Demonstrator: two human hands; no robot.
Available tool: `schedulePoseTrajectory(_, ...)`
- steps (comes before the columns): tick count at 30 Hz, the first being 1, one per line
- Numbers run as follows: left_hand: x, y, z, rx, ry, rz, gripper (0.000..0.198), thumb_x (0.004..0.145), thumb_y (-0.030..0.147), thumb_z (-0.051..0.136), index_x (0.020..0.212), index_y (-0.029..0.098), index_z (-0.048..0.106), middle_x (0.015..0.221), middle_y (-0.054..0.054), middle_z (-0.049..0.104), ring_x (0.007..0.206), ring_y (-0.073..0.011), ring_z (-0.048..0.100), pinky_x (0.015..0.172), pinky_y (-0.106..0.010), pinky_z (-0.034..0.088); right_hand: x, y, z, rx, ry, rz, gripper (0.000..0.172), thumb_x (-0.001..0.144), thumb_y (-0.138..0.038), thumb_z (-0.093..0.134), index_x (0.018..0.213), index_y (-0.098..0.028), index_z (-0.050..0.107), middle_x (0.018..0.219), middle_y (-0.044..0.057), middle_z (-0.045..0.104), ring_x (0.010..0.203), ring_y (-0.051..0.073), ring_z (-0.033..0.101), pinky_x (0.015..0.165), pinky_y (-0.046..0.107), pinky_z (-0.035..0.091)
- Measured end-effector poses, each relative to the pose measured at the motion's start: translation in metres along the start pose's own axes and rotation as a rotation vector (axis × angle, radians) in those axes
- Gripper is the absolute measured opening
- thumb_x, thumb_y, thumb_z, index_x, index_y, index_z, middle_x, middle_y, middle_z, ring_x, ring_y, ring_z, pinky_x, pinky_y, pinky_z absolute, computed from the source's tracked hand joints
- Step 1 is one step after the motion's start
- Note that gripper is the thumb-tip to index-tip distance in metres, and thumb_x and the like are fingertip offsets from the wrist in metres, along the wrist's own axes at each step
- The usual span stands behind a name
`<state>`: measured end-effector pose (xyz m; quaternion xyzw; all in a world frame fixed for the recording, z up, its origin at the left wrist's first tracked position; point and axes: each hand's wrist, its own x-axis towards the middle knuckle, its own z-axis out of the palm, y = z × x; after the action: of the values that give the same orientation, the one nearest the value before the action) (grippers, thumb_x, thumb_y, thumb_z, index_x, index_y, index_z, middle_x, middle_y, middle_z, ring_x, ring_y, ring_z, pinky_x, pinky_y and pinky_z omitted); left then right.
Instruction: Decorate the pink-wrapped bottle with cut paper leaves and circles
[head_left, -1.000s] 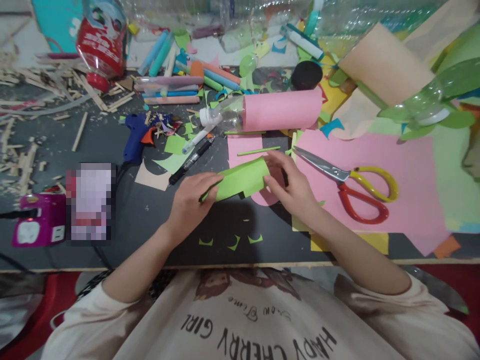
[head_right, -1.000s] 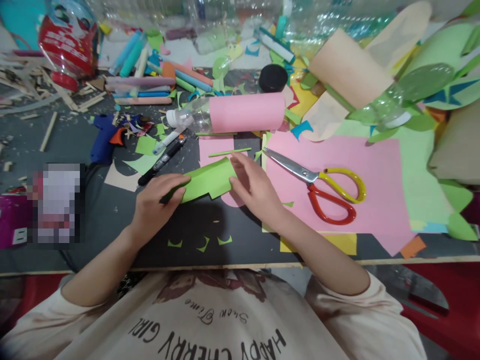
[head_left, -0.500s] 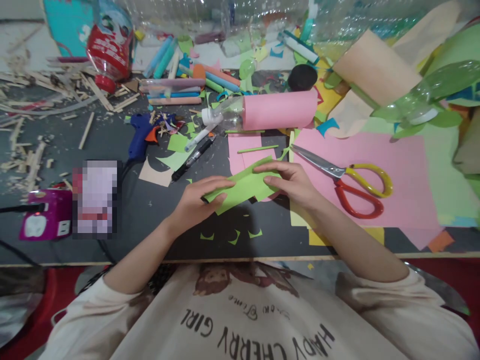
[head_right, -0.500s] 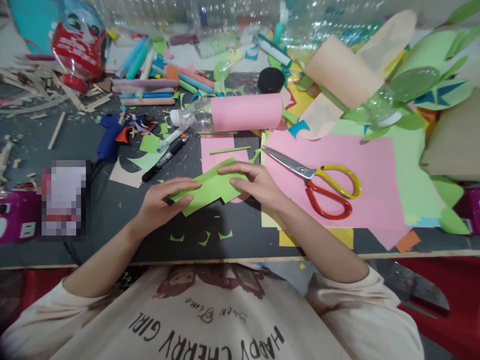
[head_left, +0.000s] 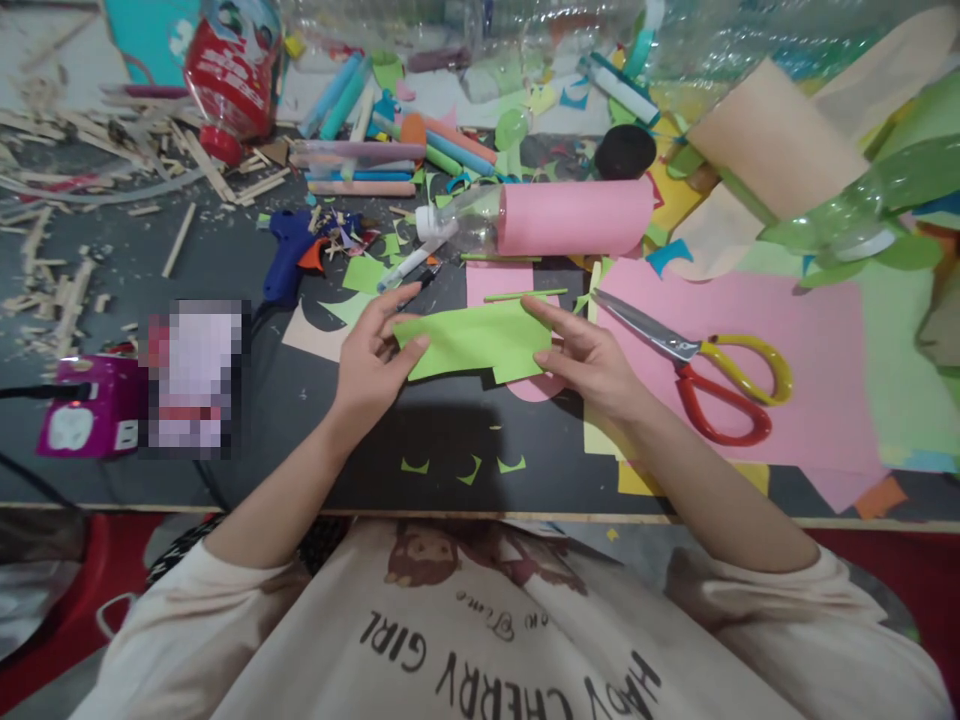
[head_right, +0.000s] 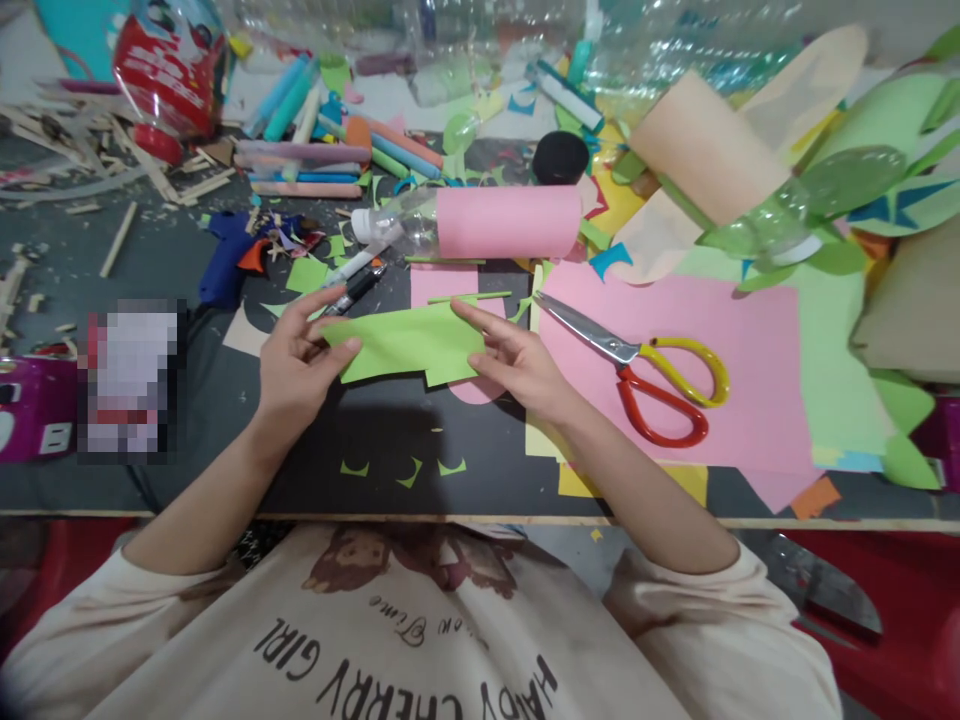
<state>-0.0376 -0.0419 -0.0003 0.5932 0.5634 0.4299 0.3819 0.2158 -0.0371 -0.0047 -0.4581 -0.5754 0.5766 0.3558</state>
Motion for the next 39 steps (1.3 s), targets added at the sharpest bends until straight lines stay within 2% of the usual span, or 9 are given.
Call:
schedulePoseTrajectory(4,0.004,-0.001,0.001,-0.133,0.013,-0.110,0.053,0.077,0.040,0.072,0.123,0.020,0.056,0.077,-0.001,0.071,0.067,-0.0132,0.066,0.062,-0.023,0.054,0.003,0.002,0.002,0.052,0.022,-0.070,0.077,0.079,-0.050,0.070,0.146,-0.036,0.036,0.146,0.007,0.053,0.118,0.024,0.063,0.085,0.037,0.059)
schedulePoseTrajectory(7,0.006,0.003,0.005,-0.223,-0.072,-0.216,0.046,0.069,0.043,0.078,0.104,0.017,0.064,0.070,0.000,0.070,0.058,-0.0136,0.065,0.058,-0.025,0.055,0.005,0.003,0.003,0.126,0.053,-0.016,0.080,0.076,-0.048,0.074,0.144,-0.036,0.035,0.131,0.007,0.065,0.099,0.020,0.071,0.078,0.033,0.060)
schedulePoseTrajectory(11,0.008,0.012,0.007,-0.260,-0.076,-0.304,0.029,0.064,0.035,0.080,0.080,0.016,0.066,0.069,0.000,0.070,0.051,-0.0128,0.062,0.053,-0.027,0.056,0.006,-0.001,0.004,0.288,0.016,0.084,0.058,0.072,-0.043,0.079,0.122,-0.027,0.056,0.108,0.004,0.074,0.094,0.019,0.072,0.081,0.032,0.060)
schedulePoseTrajectory(14,0.015,0.022,0.004,-0.301,-0.075,-0.341,0.022,0.064,0.027,0.078,0.079,0.017,0.065,0.069,0.000,0.070,0.051,-0.0130,0.062,0.050,-0.028,0.058,0.008,-0.009,0.005,0.359,-0.016,0.152,0.044,0.069,-0.042,0.080,0.105,-0.022,0.065,0.095,0.003,0.076,0.088,0.019,0.073,0.079,0.033,0.061)
schedulePoseTrajectory(20,0.036,0.028,0.003,-0.323,-0.188,-0.300,0.020,0.071,0.026,0.071,0.087,0.015,0.065,0.069,-0.001,0.069,0.058,-0.0161,0.067,0.055,-0.031,0.061,0.018,-0.020,0.007,0.389,0.118,0.159,0.033,0.068,-0.045,0.081,0.089,-0.022,0.067,0.081,0.000,0.075,0.086,0.021,0.073,0.074,0.033,0.062)
schedulePoseTrajectory(26,0.041,0.007,0.010,-0.334,-0.247,-0.249,0.029,0.069,0.031,0.073,0.091,0.015,0.063,0.062,0.001,0.068,0.052,-0.0160,0.067,0.053,-0.028,0.059,0.028,-0.008,0.008,0.357,0.126,0.196,0.043,0.058,-0.050,0.085,0.085,-0.020,0.072,0.094,0.005,0.078,0.090,0.023,0.073,0.082,0.039,0.061)
schedulePoseTrajectory(30,0.038,-0.002,0.008,-0.386,-0.319,-0.270,0.035,0.067,0.032,0.075,0.094,0.015,0.061,0.061,-0.001,0.070,0.053,-0.0199,0.070,0.049,-0.028,0.058,0.027,-0.005,0.005,0.348,0.057,0.194,0.041,0.061,-0.051,0.083,0.087,-0.021,0.074,0.091,0.004,0.078,0.083,0.022,0.074,0.075,0.038,0.062)
schedulePoseTrajectory(34,0.038,-0.003,0.008,-0.398,-0.340,-0.284,0.034,0.069,0.035,0.075,0.095,0.016,0.063,0.058,-0.001,0.069,0.054,-0.0225,0.071,0.051,-0.032,0.060,0.026,-0.006,0.004,0.331,0.025,0.185,0.036,0.064,-0.050,0.082,0.086,-0.022,0.076,0.091,0.003,0.078,0.089,0.021,0.073,0.080,0.038,0.062)
schedulePoseTrajectory(39,0.039,0.004,0.007,-0.431,-0.355,-0.310,0.029,0.068,0.031,0.072,0.092,0.014,0.069,0.058,-0.001,0.070,0.048,-0.0193,0.069,0.046,-0.028,0.058,0.026,-0.009,0.003,0.280,0.037,0.122,0.023,0.069,-0.038,0.081,0.089,-0.026,0.078,0.103,0.002,0.078,0.106,0.023,0.070,0.093,0.040,0.058)
